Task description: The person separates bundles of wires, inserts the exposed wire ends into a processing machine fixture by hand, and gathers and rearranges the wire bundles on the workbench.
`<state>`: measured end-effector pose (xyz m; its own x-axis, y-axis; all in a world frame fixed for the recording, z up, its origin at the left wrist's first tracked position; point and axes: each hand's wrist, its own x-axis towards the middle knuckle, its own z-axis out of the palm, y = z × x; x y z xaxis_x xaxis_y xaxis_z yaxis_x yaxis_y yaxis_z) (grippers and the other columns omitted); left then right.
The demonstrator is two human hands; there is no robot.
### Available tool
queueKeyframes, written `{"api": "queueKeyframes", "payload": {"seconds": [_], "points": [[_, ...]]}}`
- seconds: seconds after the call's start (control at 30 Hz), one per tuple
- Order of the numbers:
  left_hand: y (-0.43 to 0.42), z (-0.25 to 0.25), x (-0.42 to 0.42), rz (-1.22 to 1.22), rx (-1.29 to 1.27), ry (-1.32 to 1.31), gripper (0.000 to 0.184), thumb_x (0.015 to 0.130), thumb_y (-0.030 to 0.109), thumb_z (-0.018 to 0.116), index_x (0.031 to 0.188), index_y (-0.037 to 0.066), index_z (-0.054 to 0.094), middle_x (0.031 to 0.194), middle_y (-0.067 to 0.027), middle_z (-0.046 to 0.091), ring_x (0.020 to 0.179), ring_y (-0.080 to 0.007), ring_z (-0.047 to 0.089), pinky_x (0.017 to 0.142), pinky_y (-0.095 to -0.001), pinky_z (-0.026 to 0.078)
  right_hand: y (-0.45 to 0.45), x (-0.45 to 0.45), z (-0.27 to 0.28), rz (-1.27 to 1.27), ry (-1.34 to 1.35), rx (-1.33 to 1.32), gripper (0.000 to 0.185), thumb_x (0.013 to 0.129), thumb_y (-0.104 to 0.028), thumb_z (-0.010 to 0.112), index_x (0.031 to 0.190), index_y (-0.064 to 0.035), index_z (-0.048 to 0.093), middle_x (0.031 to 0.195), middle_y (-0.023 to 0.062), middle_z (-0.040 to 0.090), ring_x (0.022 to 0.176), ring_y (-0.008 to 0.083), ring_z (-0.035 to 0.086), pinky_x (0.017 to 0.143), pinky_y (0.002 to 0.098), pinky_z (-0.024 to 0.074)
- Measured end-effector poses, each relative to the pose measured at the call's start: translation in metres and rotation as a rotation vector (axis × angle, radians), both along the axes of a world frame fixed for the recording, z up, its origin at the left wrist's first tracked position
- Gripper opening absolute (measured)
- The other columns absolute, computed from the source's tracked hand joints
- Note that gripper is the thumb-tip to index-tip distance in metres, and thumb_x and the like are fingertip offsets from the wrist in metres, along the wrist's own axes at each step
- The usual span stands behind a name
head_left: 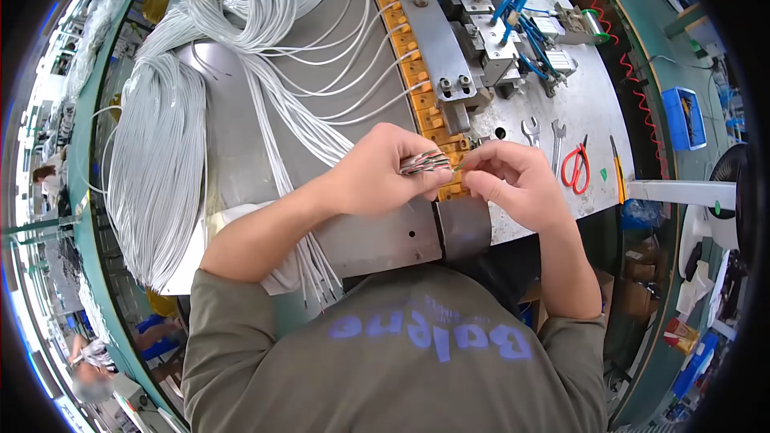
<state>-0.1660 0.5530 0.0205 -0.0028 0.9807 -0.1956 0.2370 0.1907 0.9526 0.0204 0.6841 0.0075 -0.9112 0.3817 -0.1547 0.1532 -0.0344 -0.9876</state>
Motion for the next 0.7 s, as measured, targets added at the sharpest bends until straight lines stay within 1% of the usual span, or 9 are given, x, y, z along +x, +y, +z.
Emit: {"api": "queueKeyframes", "payload": {"seconds": [0.03, 0.07, 0.17, 0.27, 0.53, 0.57, 0.63, 0.67, 0.7], "points": [[0.001, -0.001, 0.000, -0.010, -0.037, -0.056, 0.013, 0.088, 0.013, 0.065, 0.086, 0.000, 0.067, 0.066, -0.0006, 0.063, 0.061, -0.0039, 0.053, 0.056, -0.0228, 0.042, 0.001, 0.003, 0.002, 0.016, 0.002, -0.059, 0.014, 0.083, -0.008, 0.067, 0.091, 0.0036, 0.066, 0.079, 0.0051, 0.066, 0.065, 0.0066, 0.057, 0.059, 0.0211, 0.0463], [0.001, -0.002, 0.001, -0.020, -0.075, -0.112, 0.016, 0.089, 0.015, 0.064, 0.085, 0.000, 0.067, 0.066, 0.0002, 0.062, 0.062, -0.0030, 0.053, 0.056, -0.0221, 0.042, -0.005, 0.001, 0.005, 0.012, 0.076, -0.122, 0.014, 0.085, -0.009, 0.064, 0.089, 0.0043, 0.066, 0.074, 0.0043, 0.065, 0.063, 0.0063, 0.057, 0.058, 0.0215, 0.0463], [0.000, -0.007, 0.003, 0.009, -0.082, -0.199, 0.017, 0.090, 0.017, 0.064, 0.085, 0.001, 0.067, 0.066, 0.0007, 0.062, 0.063, -0.0031, 0.052, 0.058, -0.0208, 0.041, -0.002, -0.001, 0.005, 0.021, -0.078, -0.026, 0.014, 0.087, -0.009, 0.062, 0.090, 0.0044, 0.065, 0.073, 0.0036, 0.064, 0.065, 0.0060, 0.057, 0.059, 0.0220, 0.0465], [0.000, -0.016, 0.004, 0.011, -0.110, -0.200, 0.016, 0.090, 0.016, 0.064, 0.086, 0.001, 0.067, 0.067, 0.0005, 0.062, 0.063, -0.0033, 0.052, 0.058, -0.0206, 0.041, -0.002, 0.000, 0.004, 0.034, -0.096, -0.020, 0.013, 0.086, -0.009, 0.062, 0.088, 0.0040, 0.064, 0.072, 0.0033, 0.064, 0.064, 0.0062, 0.057, 0.059, 0.0223, 0.0463], [0.001, -0.017, 0.007, 0.011, -0.077, -0.113, 0.014, 0.090, 0.013, 0.063, 0.093, -0.001, 0.067, 0.069, 0.0002, 0.063, 0.064, -0.0037, 0.052, 0.058, -0.0225, 0.043, -0.009, 0.001, -0.006, -0.063, -0.009, 0.206, 0.011, 0.085, -0.007, 0.061, 0.087, 0.0043, 0.063, 0.068, 0.0029, 0.061, 0.058, 0.0051, 0.054, 0.053, 0.0222, 0.0434], [0.001, -0.017, 0.008, 0.023, -0.077, -0.092, 0.014, 0.089, 0.012, 0.063, 0.093, -0.001, 0.067, 0.069, 0.0000, 0.063, 0.064, -0.0039, 0.052, 0.058, -0.0228, 0.043, -0.011, 0.001, -0.005, -0.077, -0.012, 0.209, 0.011, 0.085, -0.006, 0.061, 0.087, 0.0042, 0.062, 0.068, 0.0031, 0.061, 0.058, 0.0049, 0.054, 0.053, 0.0220, 0.0431], [0.000, -0.014, 0.008, 0.007, 0.020, 0.057, 0.013, 0.088, 0.009, 0.064, 0.093, -0.002, 0.067, 0.069, -0.0011, 0.063, 0.063, -0.0045, 0.052, 0.058, -0.0229, 0.043, -0.014, -0.001, -0.002, -0.101, -0.013, 0.211, 0.010, 0.085, -0.005, 0.060, 0.086, 0.0042, 0.062, 0.068, 0.0034, 0.061, 0.058, 0.0045, 0.054, 0.053, 0.0217, 0.0425], [0.000, -0.013, 0.008, 0.001, 0.069, 0.134, 0.012, 0.088, 0.008, 0.064, 0.093, -0.002, 0.067, 0.069, -0.0017, 0.063, 0.063, -0.0048, 0.052, 0.057, -0.0229, 0.043, -0.015, -0.002, -0.001, -0.109, -0.025, 0.169, 0.009, 0.085, -0.005, 0.060, 0.086, 0.0042, 0.062, 0.068, 0.0037, 0.061, 0.058, 0.0049, 0.054, 0.053, 0.0219, 0.0428], [0.000, -0.013, 0.008, 0.000, 0.062, 0.134, 0.012, 0.087, 0.007, 0.064, 0.093, -0.002, 0.067, 0.070, -0.0027, 0.063, 0.064, -0.0053, 0.053, 0.058, -0.0230, 0.044, -0.016, -0.003, 0.000, -0.114, -0.036, 0.129, 0.009, 0.085, -0.004, 0.060, 0.086, 0.0042, 0.062, 0.068, 0.0039, 0.061, 0.058, 0.0052, 0.054, 0.053, 0.0220, 0.0431]]}}
